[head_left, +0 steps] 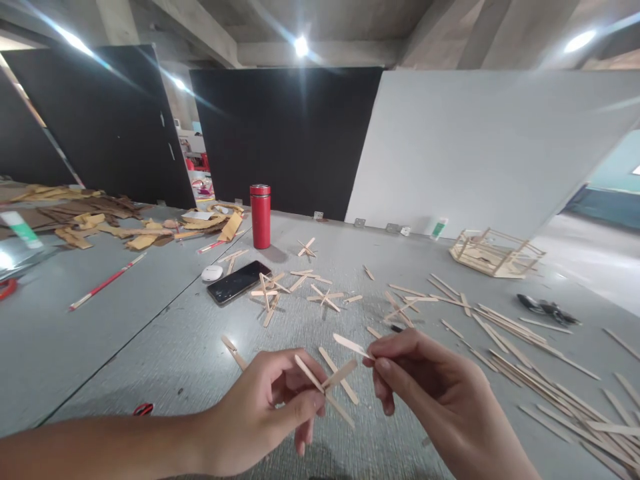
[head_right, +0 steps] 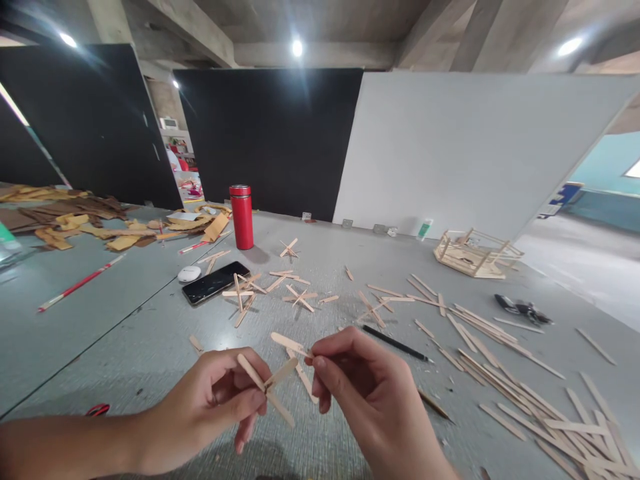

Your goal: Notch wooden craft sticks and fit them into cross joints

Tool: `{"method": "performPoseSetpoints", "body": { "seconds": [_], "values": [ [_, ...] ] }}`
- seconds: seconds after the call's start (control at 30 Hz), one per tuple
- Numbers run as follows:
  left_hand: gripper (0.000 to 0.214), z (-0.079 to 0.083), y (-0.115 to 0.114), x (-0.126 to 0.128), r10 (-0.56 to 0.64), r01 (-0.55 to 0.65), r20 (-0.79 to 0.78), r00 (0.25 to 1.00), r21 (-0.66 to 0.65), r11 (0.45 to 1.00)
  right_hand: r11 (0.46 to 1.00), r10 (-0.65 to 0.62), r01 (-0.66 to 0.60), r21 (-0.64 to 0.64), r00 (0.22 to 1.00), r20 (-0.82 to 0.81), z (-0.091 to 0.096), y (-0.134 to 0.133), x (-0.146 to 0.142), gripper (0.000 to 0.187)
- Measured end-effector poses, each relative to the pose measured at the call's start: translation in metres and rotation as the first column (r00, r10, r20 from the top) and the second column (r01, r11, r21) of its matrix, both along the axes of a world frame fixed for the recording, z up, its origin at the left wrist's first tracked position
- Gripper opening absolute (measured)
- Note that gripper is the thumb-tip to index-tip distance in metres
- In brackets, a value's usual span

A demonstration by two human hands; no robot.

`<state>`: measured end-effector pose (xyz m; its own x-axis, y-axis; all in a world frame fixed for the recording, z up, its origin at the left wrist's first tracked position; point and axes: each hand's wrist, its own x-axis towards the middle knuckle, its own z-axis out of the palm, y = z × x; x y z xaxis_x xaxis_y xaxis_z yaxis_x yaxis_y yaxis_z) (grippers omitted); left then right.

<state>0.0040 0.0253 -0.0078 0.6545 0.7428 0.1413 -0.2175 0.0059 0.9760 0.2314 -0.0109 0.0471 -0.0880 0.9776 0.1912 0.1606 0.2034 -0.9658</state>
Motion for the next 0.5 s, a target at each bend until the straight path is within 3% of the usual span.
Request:
{"method": "performPoseSetpoints", "body": {
  "seconds": [0.07,0.23,0.5],
  "values": [
    [0.014,0.0,-0.001,0.0,0.025,-0.024,-0.027,0.999,0.039,0.999,1.0,-0.015,0.015,-0.02,1.0,-0.014,-0.001,-0.001,-0.002,0.02],
    [0.013,-0.003,-0.004,0.001,0.054,-0.051,-0.025,0.998,0.082,0.995,0.995,0.103,-0.104,-0.012,0.992,-0.076,-0.01,0.0,-0.003,0.016],
    [0.017,0.003,-0.004,-0.004,0.084,-0.072,-0.1,0.991,0.117,0.991,0.996,0.084,-0.085,-0.039,0.996,-0.016,-0.011,0.003,-0.005,0.024]
  ]
}}
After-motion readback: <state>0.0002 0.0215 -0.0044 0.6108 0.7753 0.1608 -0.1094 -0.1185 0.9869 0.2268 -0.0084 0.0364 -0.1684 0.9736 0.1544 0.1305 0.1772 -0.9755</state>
